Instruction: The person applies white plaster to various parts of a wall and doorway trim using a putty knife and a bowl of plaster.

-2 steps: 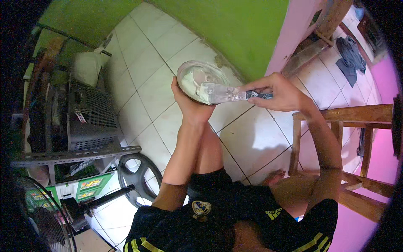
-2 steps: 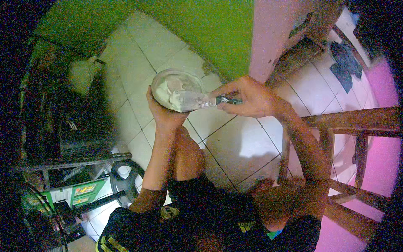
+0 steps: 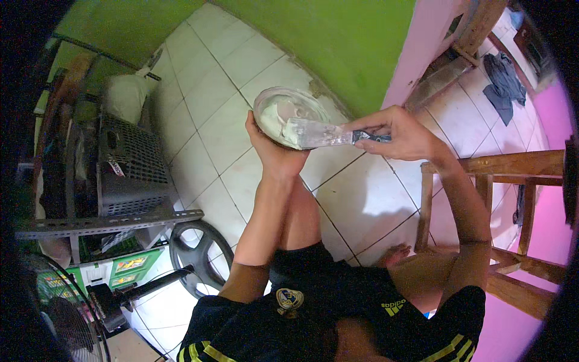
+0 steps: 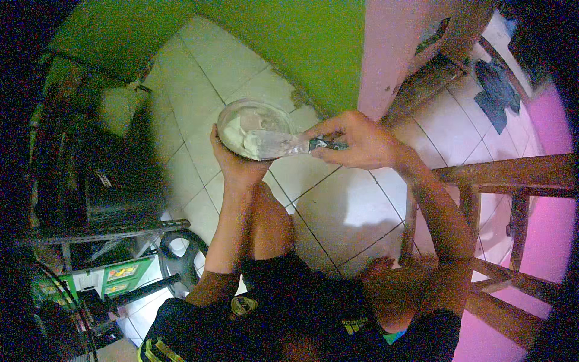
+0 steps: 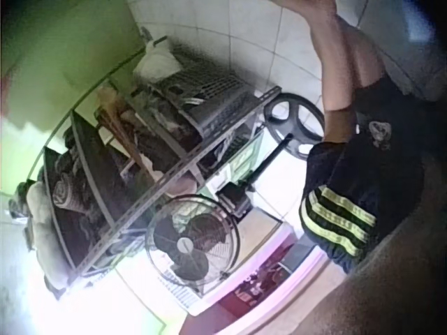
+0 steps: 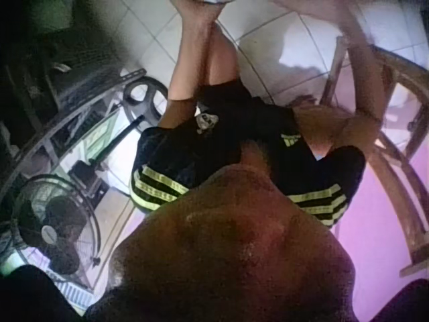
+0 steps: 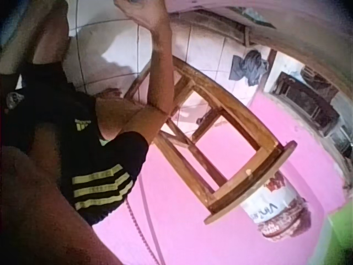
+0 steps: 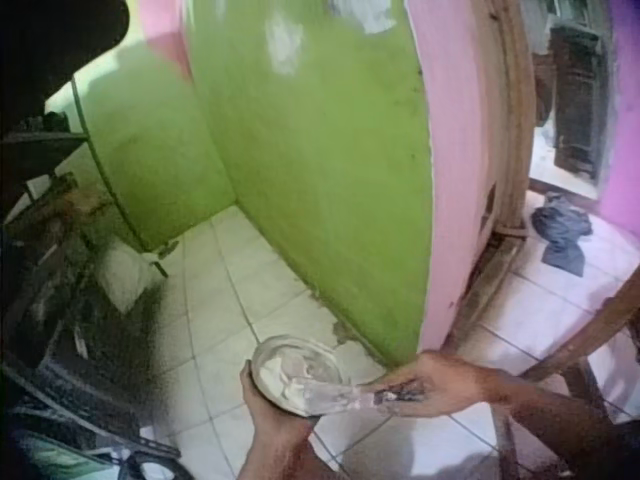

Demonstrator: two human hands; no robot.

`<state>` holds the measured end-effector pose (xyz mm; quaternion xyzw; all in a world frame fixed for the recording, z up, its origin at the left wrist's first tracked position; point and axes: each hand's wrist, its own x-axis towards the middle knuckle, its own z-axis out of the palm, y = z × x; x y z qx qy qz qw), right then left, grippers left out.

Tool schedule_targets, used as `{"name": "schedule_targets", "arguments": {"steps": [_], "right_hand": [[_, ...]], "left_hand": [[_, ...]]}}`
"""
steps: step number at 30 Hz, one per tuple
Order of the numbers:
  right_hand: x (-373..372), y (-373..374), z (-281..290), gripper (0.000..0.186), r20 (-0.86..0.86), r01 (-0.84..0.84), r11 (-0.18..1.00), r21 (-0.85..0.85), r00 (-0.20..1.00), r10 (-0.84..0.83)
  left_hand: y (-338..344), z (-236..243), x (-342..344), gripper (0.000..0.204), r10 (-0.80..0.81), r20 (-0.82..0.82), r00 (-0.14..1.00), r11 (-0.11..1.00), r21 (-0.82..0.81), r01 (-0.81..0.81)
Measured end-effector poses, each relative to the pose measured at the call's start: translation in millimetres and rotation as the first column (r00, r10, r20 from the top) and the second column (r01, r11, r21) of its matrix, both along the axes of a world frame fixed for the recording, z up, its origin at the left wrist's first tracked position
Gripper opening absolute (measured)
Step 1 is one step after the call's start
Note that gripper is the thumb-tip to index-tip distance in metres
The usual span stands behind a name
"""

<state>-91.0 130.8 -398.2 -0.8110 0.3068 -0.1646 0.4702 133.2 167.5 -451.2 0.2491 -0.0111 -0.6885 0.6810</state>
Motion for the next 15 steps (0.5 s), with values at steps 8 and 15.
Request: {"name": "schedule_targets", "arguments": {"steps": [8, 15], "right_hand": [[-11.1, 0.6, 11.8, 0.036, 0.013, 0.142, 0.962, 0.234, 0.989, -0.149], [-20.5, 4.6, 3.3, 0.039, 0.122, 0.107, 0.931, 0.349, 0.980, -0.159]], "left_hand": [[6.9, 8.6, 5.5, 0.064, 0.062, -0.066, 0.996, 0.986, -0.153, -0.071], [6.9, 11.4, 12.5, 0.067, 0.025, -0.091, 0.996, 0.977, -0.207, -0.043]]}}
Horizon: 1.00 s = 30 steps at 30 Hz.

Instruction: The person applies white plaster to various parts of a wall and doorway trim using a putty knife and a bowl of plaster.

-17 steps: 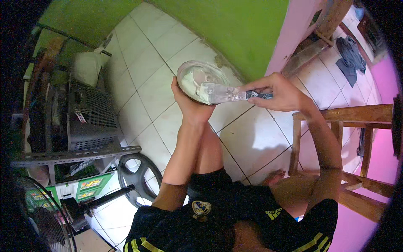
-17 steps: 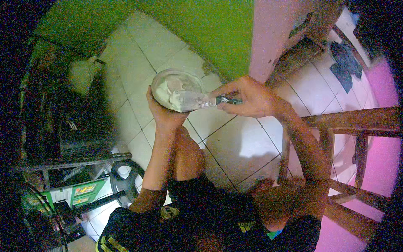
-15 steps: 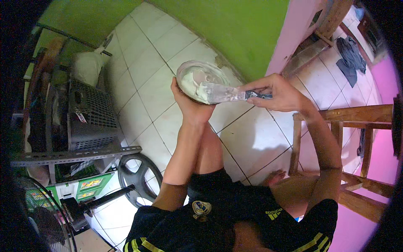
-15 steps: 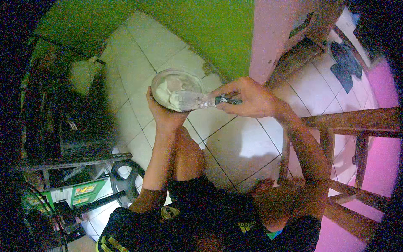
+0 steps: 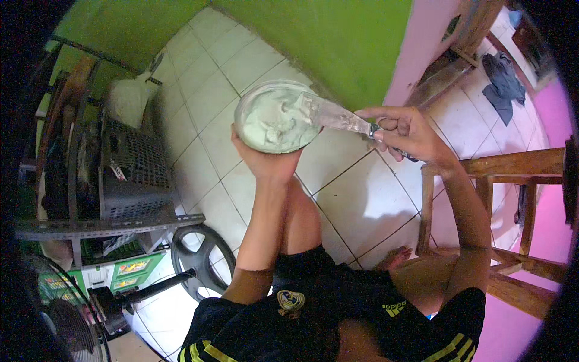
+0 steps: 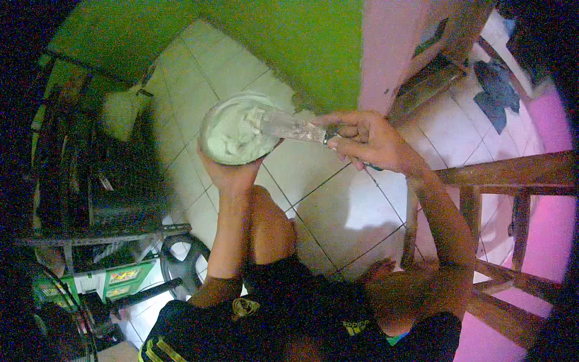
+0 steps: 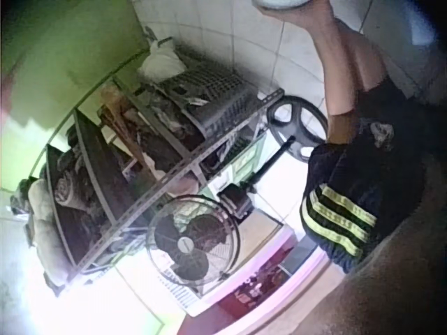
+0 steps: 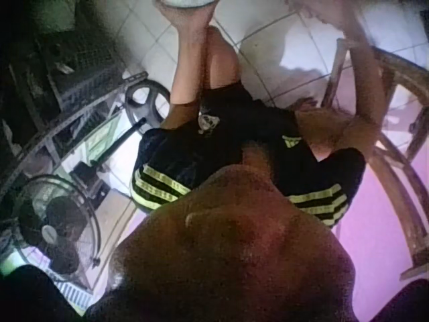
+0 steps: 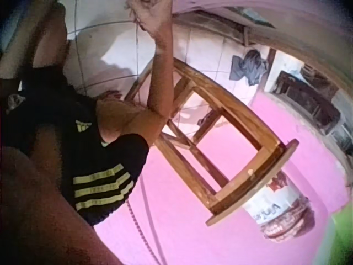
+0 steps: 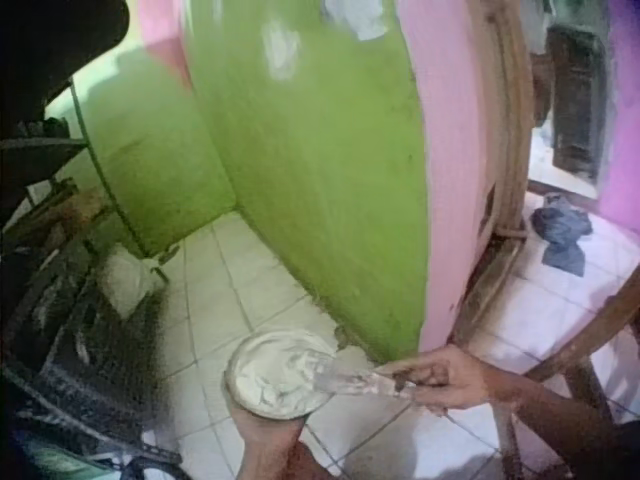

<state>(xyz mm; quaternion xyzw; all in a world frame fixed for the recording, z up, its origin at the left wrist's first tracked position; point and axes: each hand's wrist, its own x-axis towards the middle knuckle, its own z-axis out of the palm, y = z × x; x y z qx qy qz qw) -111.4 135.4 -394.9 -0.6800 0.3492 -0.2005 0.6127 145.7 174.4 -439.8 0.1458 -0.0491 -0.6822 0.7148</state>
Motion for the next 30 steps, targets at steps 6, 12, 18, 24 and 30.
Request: {"name": "schedule_targets", "arguments": {"steps": [6, 12, 18, 24, 30], "right_hand": [[-48.2, -8.2, 7.6, 0.049, 0.238, 0.197, 0.966, 0.166, 0.943, -0.233], [-108.8, -14.8, -8.5, 0.050, 0.549, 0.341, 0.936, 0.089, 0.767, -0.331], [-114.0, 24.9, -122.3, 0.047, 0.515, 0.781, 0.529, 0.333, 0.319, -0.795], [-50.6, 6.3, -221.8, 0.037, 0.396, 0.923, 0.175, 0.342, 0.028, -0.918], [-6.9, -13.0, -243.6, 0.030, 0.355, 0.921, 0.024, 0.388, -0.126, -0.927]], "left_hand": [[8.9, 1.2, -3.6, 0.068, -0.085, -0.031, 0.996, 0.995, -0.055, 0.083], [2.6, -2.2, 3.5, 0.067, -0.090, 0.067, 0.994, 0.996, 0.033, 0.088], [-3.2, -6.5, -2.9, 0.066, -0.144, -0.059, 0.988, 0.977, 0.153, 0.152], [-2.2, 4.4, -4.5, 0.059, -0.098, 0.037, 0.994, 0.975, 0.204, 0.089], [-3.5, 9.1, -4.5, 0.066, -0.041, 0.157, 0.987, 0.969, 0.248, 0.001]]}}
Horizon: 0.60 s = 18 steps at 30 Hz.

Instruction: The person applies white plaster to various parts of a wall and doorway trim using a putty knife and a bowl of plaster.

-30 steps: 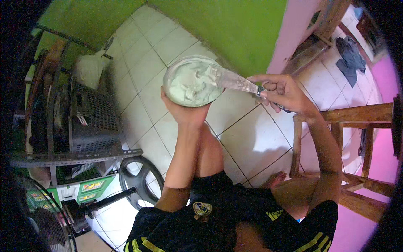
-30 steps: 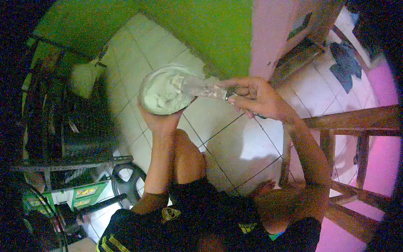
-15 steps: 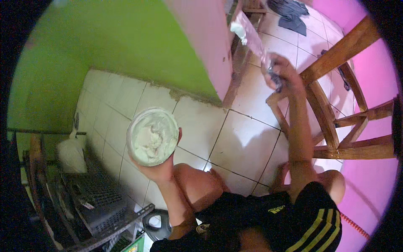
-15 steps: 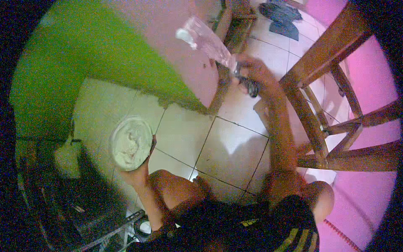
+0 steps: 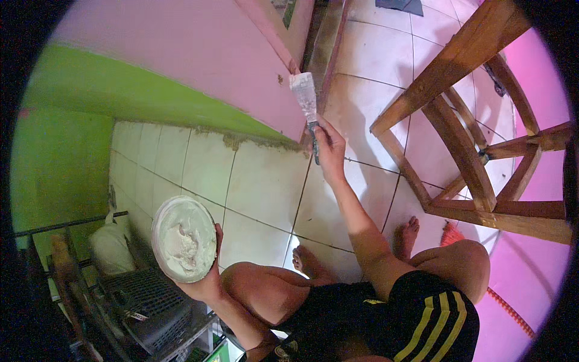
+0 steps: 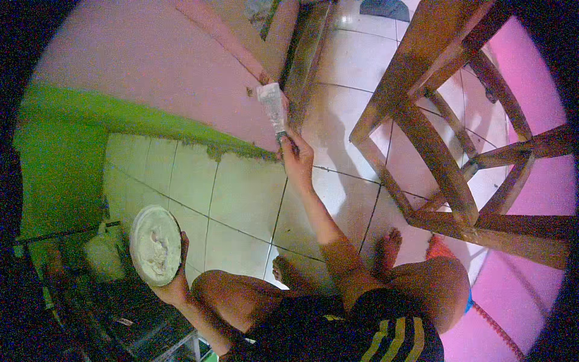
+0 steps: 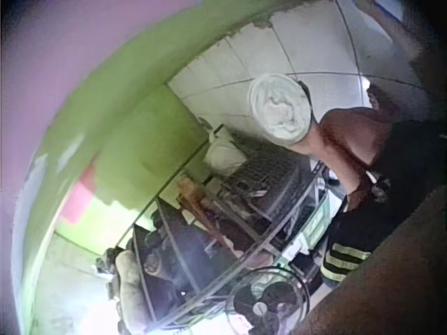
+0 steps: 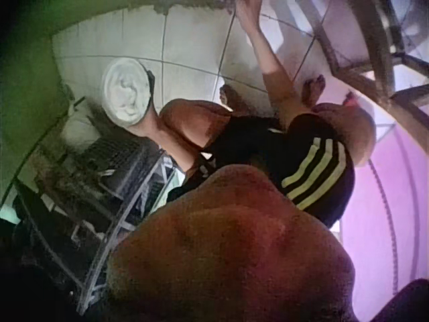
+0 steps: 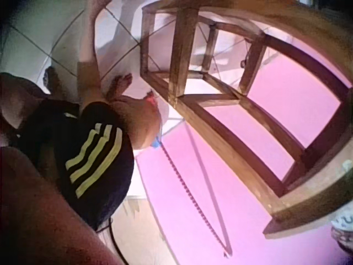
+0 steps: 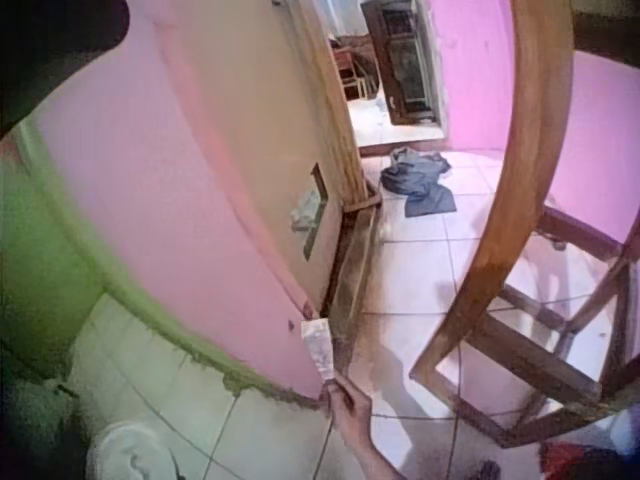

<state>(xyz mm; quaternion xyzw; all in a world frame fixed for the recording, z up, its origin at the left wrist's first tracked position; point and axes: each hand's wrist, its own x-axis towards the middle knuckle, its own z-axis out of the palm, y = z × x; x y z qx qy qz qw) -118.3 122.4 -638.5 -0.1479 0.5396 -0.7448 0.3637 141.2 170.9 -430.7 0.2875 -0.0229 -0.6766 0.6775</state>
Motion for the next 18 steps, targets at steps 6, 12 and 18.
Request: {"name": "schedule_targets", "arguments": {"steps": [6, 12, 18], "right_hand": [[14.9, -7.9, -16.2, 0.031, -0.102, 0.057, 0.998, 0.004, 0.993, -0.056], [15.6, -11.3, -7.0, 0.032, -0.204, 0.049, 0.999, 0.000, 0.978, -0.048], [14.2, -13.5, 0.8, 0.033, -0.307, 0.070, 0.994, 0.086, 0.951, -0.041]], "left_hand": [[-1.6, -2.0, -7.1, 0.064, -0.088, 0.052, 0.995, 0.995, -0.041, 0.091], [-3.5, 6.1, -18.3, 0.062, -0.082, -0.005, 0.997, 0.997, 0.003, 0.082], [-3.3, 7.7, -17.5, 0.063, -0.069, -0.028, 0.997, 0.997, 0.034, 0.070]]}}
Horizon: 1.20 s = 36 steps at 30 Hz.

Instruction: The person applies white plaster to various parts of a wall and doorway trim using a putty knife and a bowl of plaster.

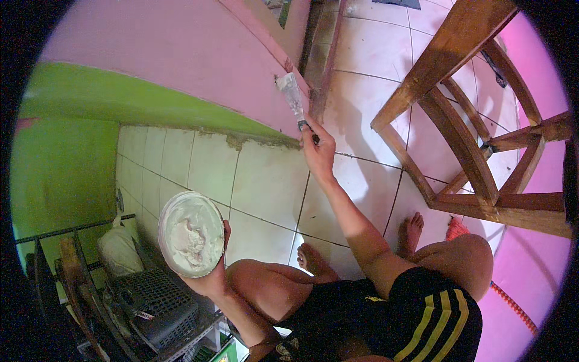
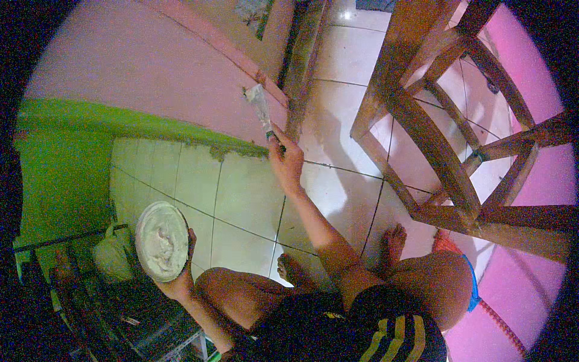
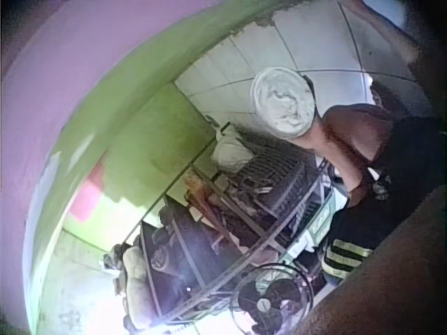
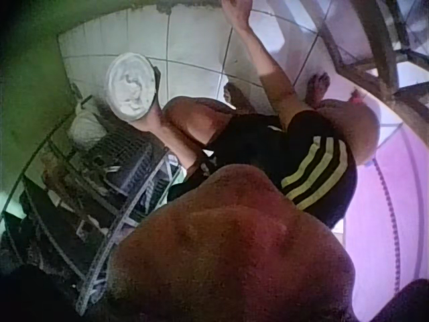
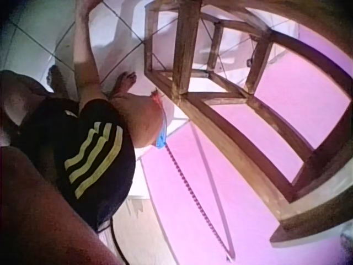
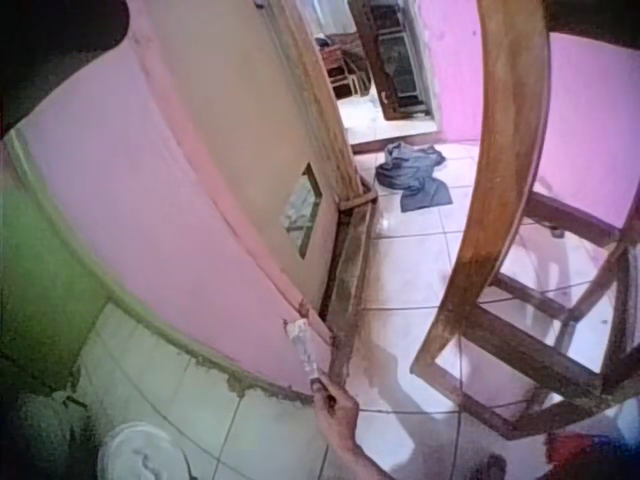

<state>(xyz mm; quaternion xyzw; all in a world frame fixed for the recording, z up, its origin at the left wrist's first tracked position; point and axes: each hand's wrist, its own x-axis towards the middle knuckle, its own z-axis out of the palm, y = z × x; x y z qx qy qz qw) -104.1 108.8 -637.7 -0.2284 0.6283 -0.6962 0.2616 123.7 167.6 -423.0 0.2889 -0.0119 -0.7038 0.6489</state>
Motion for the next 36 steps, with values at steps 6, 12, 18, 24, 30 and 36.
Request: {"name": "schedule_targets", "arguments": {"steps": [6, 12, 18, 24, 30, 36], "right_hand": [[11.0, -8.5, -2.3, 0.033, -0.171, 0.057, 0.998, -0.031, 0.983, -0.061], [29.0, -12.5, 4.0, 0.038, -0.037, 0.023, 0.997, -0.070, 0.999, -0.026], [38.2, -14.7, 24.8, 0.040, -0.088, 0.017, 0.995, -0.100, 0.996, -0.026], [46.6, -21.9, 36.7, 0.042, -0.147, 0.035, 0.996, -0.086, 0.988, -0.047], [47.6, -25.0, 52.4, 0.042, -0.174, 0.021, 0.996, -0.088, 0.984, -0.036], [45.3, -32.6, 56.2, 0.042, -0.185, 0.026, 0.993, -0.112, 0.982, -0.047]], "left_hand": [[-0.5, 0.2, 1.0, 0.062, -0.005, -0.042, 0.999, 1.000, 0.013, 0.005], [0.5, 2.4, -3.0, 0.061, -0.010, -0.046, 0.999, 1.000, -0.003, 0.009], [-1.0, 4.7, -8.5, 0.061, -0.014, 0.001, 1.000, 1.000, 0.011, 0.014], [0.0, 4.6, -11.6, 0.058, -0.039, 0.023, 0.999, 0.999, -0.032, 0.040], [0.0, -0.3, -8.0, 0.056, -0.061, 0.057, 0.996, 0.995, -0.071, 0.065], [-0.6, 1.5, -11.9, 0.056, -0.034, 0.074, 0.997, 0.998, -0.058, 0.038]]}}
